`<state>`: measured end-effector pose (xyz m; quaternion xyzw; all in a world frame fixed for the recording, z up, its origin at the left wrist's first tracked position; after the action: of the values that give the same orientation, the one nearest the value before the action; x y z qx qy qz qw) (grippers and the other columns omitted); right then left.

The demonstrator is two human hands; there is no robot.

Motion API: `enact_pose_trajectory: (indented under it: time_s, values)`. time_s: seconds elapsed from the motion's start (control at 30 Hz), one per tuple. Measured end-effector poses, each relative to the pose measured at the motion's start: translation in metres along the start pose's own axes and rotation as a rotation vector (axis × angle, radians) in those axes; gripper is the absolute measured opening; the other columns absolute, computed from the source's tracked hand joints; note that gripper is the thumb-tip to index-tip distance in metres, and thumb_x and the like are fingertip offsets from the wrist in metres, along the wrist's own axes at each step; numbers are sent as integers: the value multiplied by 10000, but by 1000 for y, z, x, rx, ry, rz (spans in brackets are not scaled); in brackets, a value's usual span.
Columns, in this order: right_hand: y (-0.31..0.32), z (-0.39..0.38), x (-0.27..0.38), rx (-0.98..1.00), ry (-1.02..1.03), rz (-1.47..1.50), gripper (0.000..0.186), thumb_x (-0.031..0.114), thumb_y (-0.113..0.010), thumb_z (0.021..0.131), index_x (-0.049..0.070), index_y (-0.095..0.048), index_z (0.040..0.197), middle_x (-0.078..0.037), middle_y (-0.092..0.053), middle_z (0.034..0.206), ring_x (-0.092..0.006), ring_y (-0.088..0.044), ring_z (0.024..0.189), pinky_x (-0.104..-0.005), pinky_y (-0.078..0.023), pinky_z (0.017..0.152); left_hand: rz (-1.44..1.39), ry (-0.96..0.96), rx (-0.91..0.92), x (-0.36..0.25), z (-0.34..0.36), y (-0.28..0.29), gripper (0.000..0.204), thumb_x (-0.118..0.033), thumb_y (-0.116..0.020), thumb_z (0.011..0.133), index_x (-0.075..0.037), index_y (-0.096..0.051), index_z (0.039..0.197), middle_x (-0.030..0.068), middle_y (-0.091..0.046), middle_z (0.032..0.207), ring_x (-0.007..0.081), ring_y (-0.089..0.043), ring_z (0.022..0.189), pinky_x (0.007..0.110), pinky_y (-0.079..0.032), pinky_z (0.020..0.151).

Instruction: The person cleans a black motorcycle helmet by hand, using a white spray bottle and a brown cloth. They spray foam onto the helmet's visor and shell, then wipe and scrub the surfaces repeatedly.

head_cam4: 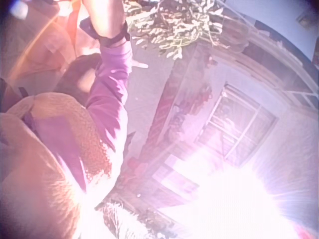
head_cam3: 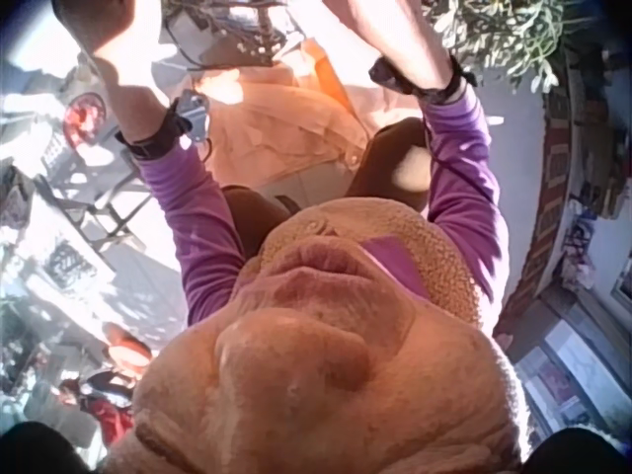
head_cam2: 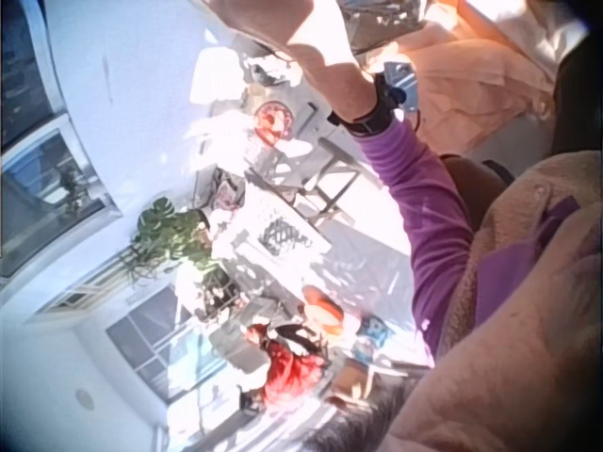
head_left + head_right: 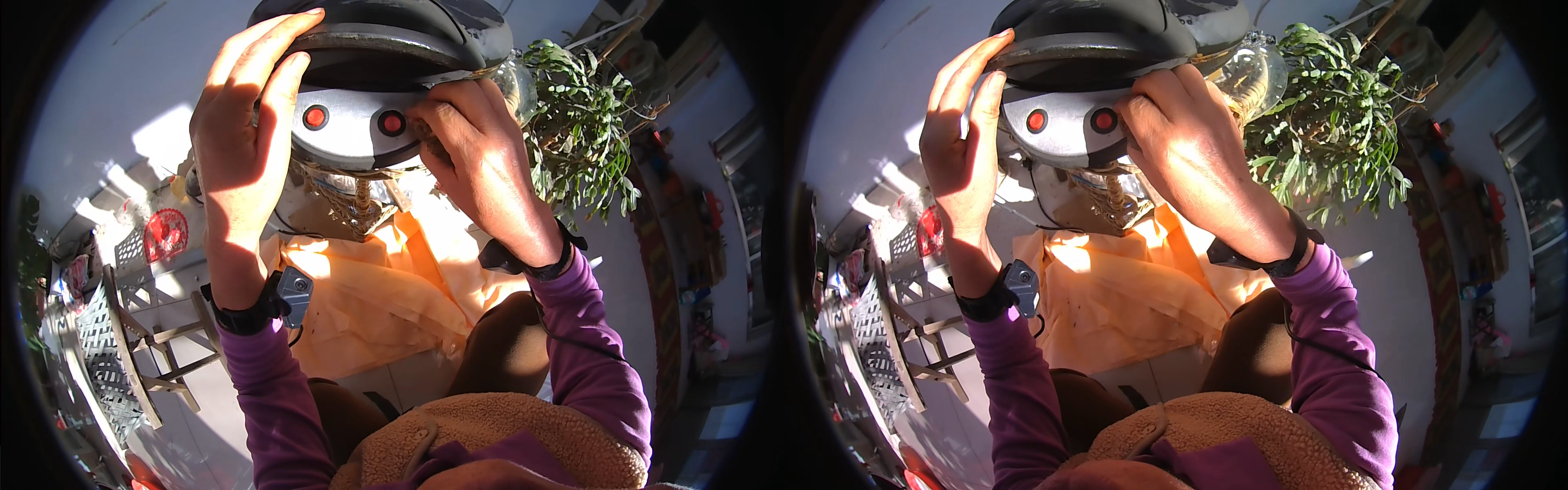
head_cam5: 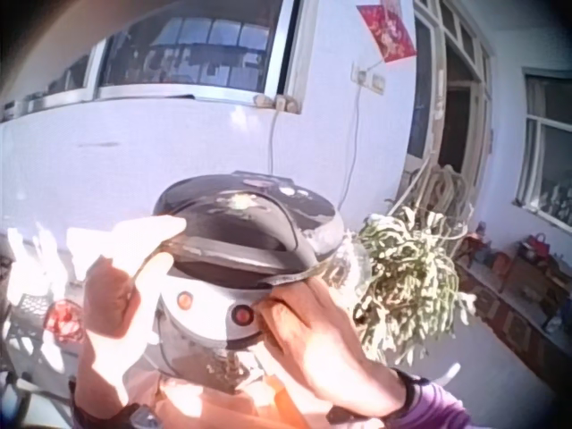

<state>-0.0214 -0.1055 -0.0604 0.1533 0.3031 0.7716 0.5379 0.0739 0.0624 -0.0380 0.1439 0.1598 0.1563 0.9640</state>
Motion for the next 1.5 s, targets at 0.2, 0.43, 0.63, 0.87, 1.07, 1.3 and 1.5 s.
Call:
enact_pose_trajectory:
  time_s: [0.2,0.43,0.63,0.87,1.07,1.3,1.5]
  values:
    - [-13,-8,14,-25,-50,-76,363,-44,-757,662,19,-638,999,-111,-588,1014,-320,-581,884,-410,-505,749,-38,-44,-27,-1,-2,1,286,-84,-578,994,-44,-694,1252,111,-693,1235,236,-646,1172,319,-464,1033]
    - [-21,-16,28,59,109,-80,349,18,-735,658,11,-662,999,-86,-637,1085,-255,-592,906,-362,-530,738,-47,-85,-47,-8,1,1,304,-20,-586,945,-2,-679,1233,157,-682,1237,280,-658,1144,345,-489,1003]
    - [11,-30,-31,-110,-39,-85,293,4,-766,671,57,-692,950,-71,-636,1012,-292,-593,903,-385,-523,757,104,-315,-285,-35,-39,13,323,110,-619,761,-40,-728,1025,85,-691,972,246,-662,892,337,-536,749]
    - [21,-37,-70,-220,-82,-170,330,7,-763,670,75,-678,981,-66,-616,970,-285,-560,865,-379,-494,754,181,-240,160,-44,-46,-34,407,-2,-664,707,-162,-766,1067,15,-604,942,215,-570,845,366,-479,789]
    - [24,-41,-69,-257,-66,-129,351,-17,-760,675,71,-682,1005,-61,-643,1009,-281,-577,879,-380,-505,759,300,-231,225,-49,-45,-43,332,-52,-680,768,-167,-769,1066,6,-606,976,209,-565,878,385,-435,869]
    - [27,-39,-61,-299,-41,-56,358,-52,-735,668,54,-678,1005,-79,-654,988,-293,-589,859,-377,-511,738,242,-152,246,-42,-45,-46,297,-49,-643,809,-159,-761,1058,16,-602,1001,225,-560,920,383,-388,905]
    - [32,-35,-44,-260,-39,78,361,-40,-737,685,44,-692,1034,-87,-656,956,-282,-595,833,-360,-509,721,185,-176,21,-36,-40,-21,325,16,-643,767,-148,-749,1026,20,-617,983,238,-584,869,376,-424,840]
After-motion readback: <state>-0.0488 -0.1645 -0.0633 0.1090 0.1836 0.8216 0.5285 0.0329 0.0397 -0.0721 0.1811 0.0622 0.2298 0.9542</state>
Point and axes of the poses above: each hand's wrist, its own z-axis towards the middle knuckle, its own y-axis out of the back of the hand, x = y × z, the point moved 7 cm from there along z, towards the middle knuckle
